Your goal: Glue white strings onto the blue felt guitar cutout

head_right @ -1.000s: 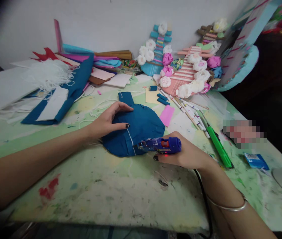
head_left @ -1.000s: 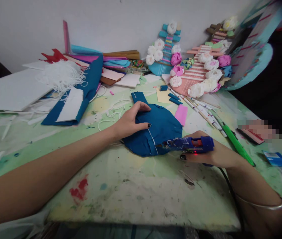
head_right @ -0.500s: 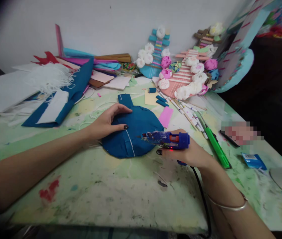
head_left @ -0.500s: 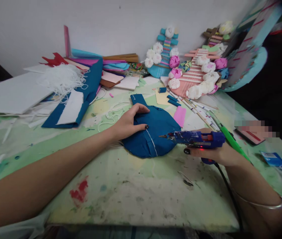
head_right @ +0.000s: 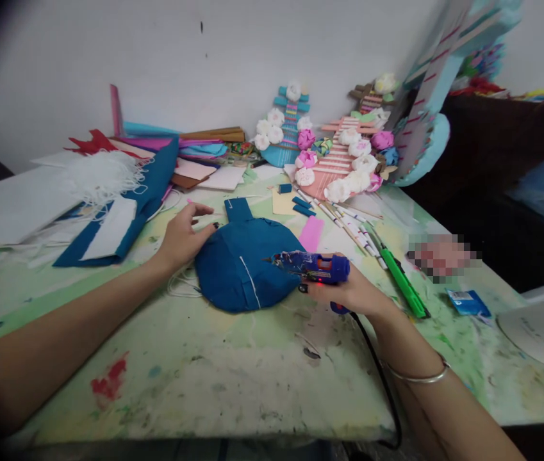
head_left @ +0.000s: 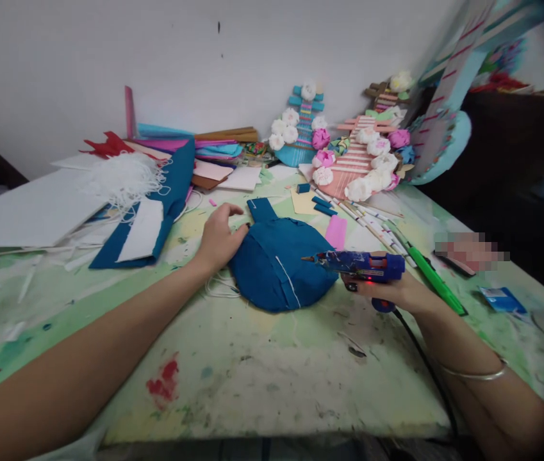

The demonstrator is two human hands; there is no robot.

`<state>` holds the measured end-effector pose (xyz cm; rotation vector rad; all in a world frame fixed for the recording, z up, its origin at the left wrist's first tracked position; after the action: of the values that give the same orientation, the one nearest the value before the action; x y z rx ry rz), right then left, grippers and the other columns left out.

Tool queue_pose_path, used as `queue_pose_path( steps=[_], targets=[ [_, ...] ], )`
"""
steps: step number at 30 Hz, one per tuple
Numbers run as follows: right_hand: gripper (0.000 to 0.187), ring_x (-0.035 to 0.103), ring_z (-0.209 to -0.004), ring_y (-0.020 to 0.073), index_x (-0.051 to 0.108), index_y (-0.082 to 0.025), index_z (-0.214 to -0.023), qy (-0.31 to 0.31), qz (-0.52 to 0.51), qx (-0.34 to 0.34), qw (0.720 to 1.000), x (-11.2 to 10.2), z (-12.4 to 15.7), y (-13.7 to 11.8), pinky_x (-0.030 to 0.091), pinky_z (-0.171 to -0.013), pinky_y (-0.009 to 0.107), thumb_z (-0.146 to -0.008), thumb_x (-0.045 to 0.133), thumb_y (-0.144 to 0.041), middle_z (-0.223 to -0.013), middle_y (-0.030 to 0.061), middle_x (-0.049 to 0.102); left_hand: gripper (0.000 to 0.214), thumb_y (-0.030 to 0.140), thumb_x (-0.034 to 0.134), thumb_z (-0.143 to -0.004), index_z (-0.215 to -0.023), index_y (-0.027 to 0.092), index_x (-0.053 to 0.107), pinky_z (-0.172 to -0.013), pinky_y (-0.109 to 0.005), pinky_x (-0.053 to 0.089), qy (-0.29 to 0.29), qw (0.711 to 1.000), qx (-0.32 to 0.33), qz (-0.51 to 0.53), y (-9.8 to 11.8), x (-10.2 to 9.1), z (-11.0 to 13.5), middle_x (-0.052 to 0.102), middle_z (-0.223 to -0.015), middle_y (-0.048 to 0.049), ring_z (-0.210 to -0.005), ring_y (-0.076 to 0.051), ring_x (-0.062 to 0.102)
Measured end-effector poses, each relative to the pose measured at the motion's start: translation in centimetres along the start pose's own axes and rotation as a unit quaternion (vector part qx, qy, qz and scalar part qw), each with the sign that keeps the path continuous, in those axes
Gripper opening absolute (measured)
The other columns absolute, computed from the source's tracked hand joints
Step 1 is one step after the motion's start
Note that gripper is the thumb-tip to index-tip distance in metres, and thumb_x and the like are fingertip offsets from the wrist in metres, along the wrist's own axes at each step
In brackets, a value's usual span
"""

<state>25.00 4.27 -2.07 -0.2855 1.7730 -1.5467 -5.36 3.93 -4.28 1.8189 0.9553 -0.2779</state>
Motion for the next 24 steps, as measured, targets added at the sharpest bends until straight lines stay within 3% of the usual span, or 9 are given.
queue_pose_path(
  steps=[3,6,8,12,14,16,20,24],
  targets=[
    [0.028,0.054,-0.059,0.0140,0.061,-0.016,-0.081,-0.012,-0.014,-0.002,1.000,-0.1,0.0,0.2,0.047,-0.053,0.026,-0.068,0.071,-0.039,-0.072,0.0031,0.061,0.030,0.036,0.057,-0.077,-0.100,0.016,0.051,-0.096,-0.045,0.040,-0.003,0.988,-0.072,-0.138,-2.1,-0.5,-0.6,0.059,-0.106,-0.0121,-0.106,-0.028,0.053],
    [0.023,0.052,-0.056,0.0118,0.058,-0.015,-0.079,-0.060,-0.011,-0.003,0.998,0.3,0.1,0.1,0.043,-0.051,0.024,-0.073,0.067,-0.036,-0.068,0.0006,0.056,0.036,0.043,0.051,-0.081,-0.102,0.014,0.052,-0.098,-0.042,0.036,-0.028,0.973,-0.091,-0.212,-3.2,-0.5,-0.8,0.058,-0.106,-0.0139,-0.108,-0.029,0.051],
    [0.020,0.052,-0.053,0.0113,0.054,-0.016,-0.079,-0.057,-0.015,0.005,0.998,0.8,0.3,-0.2,0.041,-0.048,0.024,-0.074,0.064,-0.033,-0.064,-0.0014,0.053,0.037,0.046,0.047,-0.082,-0.100,0.014,0.055,-0.099,-0.041,0.035,-0.047,0.968,-0.090,-0.228,-3.3,-0.2,-0.8,0.059,-0.105,-0.0143,-0.109,-0.029,0.050],
    [0.017,0.052,-0.048,0.0110,0.047,-0.019,-0.087,0.054,0.057,-0.006,0.997,2.0,2.0,-1.6,0.038,-0.047,0.024,-0.077,0.058,-0.029,-0.066,-0.0035,0.053,0.041,0.053,0.046,-0.080,-0.091,0.016,0.060,-0.095,-0.046,0.036,-0.068,0.969,-0.066,-0.230,-2.8,0.1,-0.6,0.063,-0.100,-0.0150,-0.104,-0.033,0.052],
    [0.016,0.050,-0.052,0.0128,0.045,-0.021,-0.084,0.131,0.183,-0.027,0.974,2.7,3.6,-2.4,0.035,-0.050,0.025,-0.076,0.057,-0.026,-0.066,-0.0037,0.052,0.044,0.057,0.044,-0.080,-0.086,0.017,0.060,-0.089,-0.048,0.038,-0.082,0.968,-0.057,-0.232,-2.5,0.2,-0.5,0.065,-0.094,-0.0154,-0.099,-0.035,0.055],
    [0.016,0.049,-0.056,0.0150,0.042,-0.022,-0.080,0.202,0.295,-0.016,0.934,3.1,5.7,-2.9,0.032,-0.052,0.026,-0.073,0.057,-0.024,-0.063,-0.0035,0.050,0.047,0.062,0.043,-0.078,-0.083,0.018,0.061,-0.084,-0.049,0.040,-0.103,0.964,-0.054,-0.241,-2.3,0.3,-0.5,0.066,-0.093,-0.0159,-0.098,-0.038,0.055],
    [0.016,0.055,-0.061,0.0196,0.044,-0.022,-0.085,0.318,0.338,0.082,0.882,2.8,11.7,-1.8,0.037,-0.056,0.029,-0.073,0.054,-0.027,-0.068,0.0002,0.056,0.050,0.065,0.042,-0.077,-0.085,0.020,0.062,-0.084,-0.051,0.039,-0.137,0.965,-0.062,-0.213,-1.8,0.3,-0.4,0.068,-0.100,-0.0139,-0.100,-0.039,0.055],
    [0.029,0.062,-0.070,0.0253,0.048,-0.019,-0.096,0.410,0.328,0.196,0.828,0.7,18.0,0.9,0.045,-0.064,0.035,-0.076,0.049,-0.041,-0.079,0.0071,0.063,0.051,0.067,0.051,-0.070,-0.089,0.021,0.064,-0.087,-0.055,0.035,-0.137,0.977,-0.073,-0.145,-1.5,0.3,-0.3,0.068,-0.100,-0.0148,-0.107,-0.043,0.052]
  ],
)
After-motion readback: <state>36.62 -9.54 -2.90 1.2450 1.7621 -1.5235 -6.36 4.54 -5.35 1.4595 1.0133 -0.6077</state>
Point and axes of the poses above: each hand's wrist, its own z-axis away from the middle knuckle, its own x-axis out of the palm, y = z × x, the point moved 3 cm from there along -z, towards the middle knuckle
